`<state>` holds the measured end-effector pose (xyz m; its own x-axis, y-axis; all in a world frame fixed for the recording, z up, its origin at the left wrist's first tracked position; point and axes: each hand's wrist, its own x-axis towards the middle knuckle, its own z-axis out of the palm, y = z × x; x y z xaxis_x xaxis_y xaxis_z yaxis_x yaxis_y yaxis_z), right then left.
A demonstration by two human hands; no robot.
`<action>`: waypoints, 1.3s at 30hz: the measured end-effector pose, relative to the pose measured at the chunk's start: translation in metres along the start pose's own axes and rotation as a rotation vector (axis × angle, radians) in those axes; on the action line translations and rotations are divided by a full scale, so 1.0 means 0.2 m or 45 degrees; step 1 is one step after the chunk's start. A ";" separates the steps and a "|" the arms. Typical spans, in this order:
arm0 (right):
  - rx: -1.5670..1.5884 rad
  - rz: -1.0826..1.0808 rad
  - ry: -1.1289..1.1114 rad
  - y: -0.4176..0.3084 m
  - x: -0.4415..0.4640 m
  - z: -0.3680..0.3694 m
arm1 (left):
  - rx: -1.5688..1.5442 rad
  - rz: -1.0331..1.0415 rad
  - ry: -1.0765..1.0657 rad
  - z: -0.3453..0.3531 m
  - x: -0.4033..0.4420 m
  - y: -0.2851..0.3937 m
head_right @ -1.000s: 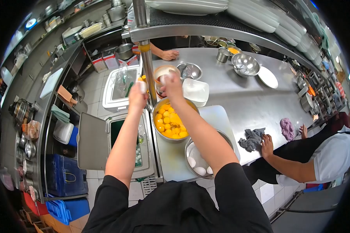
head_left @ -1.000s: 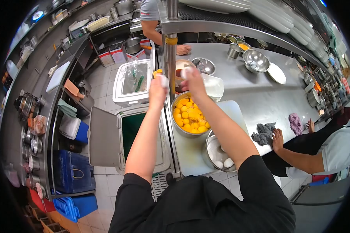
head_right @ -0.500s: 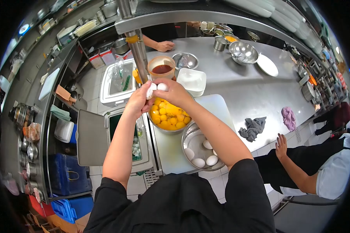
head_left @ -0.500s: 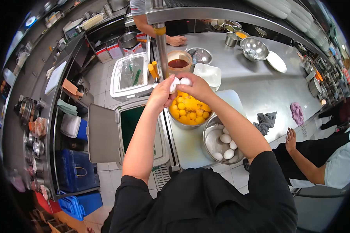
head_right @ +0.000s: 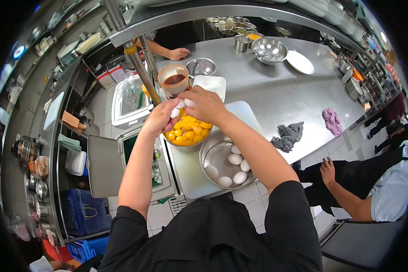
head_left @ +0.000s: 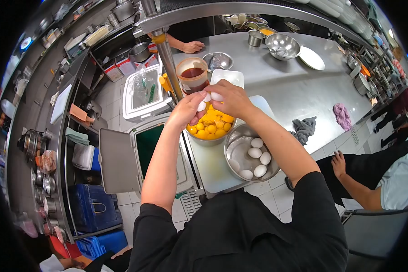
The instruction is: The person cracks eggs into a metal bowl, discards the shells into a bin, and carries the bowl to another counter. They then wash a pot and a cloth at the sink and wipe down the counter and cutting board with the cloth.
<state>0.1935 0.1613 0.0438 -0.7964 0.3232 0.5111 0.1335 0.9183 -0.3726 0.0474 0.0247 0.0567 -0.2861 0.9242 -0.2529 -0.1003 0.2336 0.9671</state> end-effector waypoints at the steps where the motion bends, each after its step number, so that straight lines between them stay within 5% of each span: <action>1: -0.002 -0.001 0.001 0.01 0.00 -0.01 | 0.011 -0.009 0.023 0.01 -0.01 0.01; 10: -0.073 -0.178 0.115 0.03 -0.04 -0.02 | 0.327 0.208 0.100 0.05 0.00 0.00; 13: -0.051 0.057 0.066 0.02 -0.07 0.03 | 0.241 0.257 0.184 0.00 0.01 -0.10; 16: 0.310 0.421 -0.075 0.03 -0.05 0.05 | 0.195 0.239 0.304 -0.07 -0.09 -0.17; 18: 0.889 0.908 -0.385 0.00 -0.03 0.01 | 0.153 0.271 0.424 -0.17 -0.15 -0.28; 22: 1.222 0.960 -0.373 -0.02 -0.04 0.10 | 0.105 0.066 0.620 -0.46 -0.29 -0.61; 24: 1.286 0.965 -0.417 -0.02 -0.03 0.12 | 0.360 -0.187 0.632 -0.63 -0.33 -0.84; 25: 1.349 0.976 -0.446 -0.02 -0.03 0.13 | 0.932 -0.132 0.798 -0.77 -0.31 -1.10; 26: 1.344 0.974 -0.449 -0.04 -0.03 0.15 | 1.129 -0.437 0.819 -0.74 -0.39 -1.02; 28: 1.220 0.985 -0.477 -0.05 -0.03 0.16 | 1.181 -0.436 1.105 -0.81 -0.39 -1.06; 30: 1.233 1.018 -0.526 -0.03 -0.02 0.20 | 1.133 0.109 1.242 -0.81 -0.36 -0.96; 34: 1.304 1.131 -0.562 -0.07 0.02 0.23 | 0.683 0.635 0.822 -0.42 -0.28 -0.43; 39: 1.245 1.077 -0.494 -0.15 0.01 0.22 | 0.743 0.664 0.330 -0.09 -0.16 -0.21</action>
<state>0.1607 0.1236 0.0218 -0.8154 0.4703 -0.3376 0.3203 -0.1193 -0.9398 0.0431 -0.0204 0.0244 -0.3770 0.8750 0.3037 0.5973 -0.0209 0.8017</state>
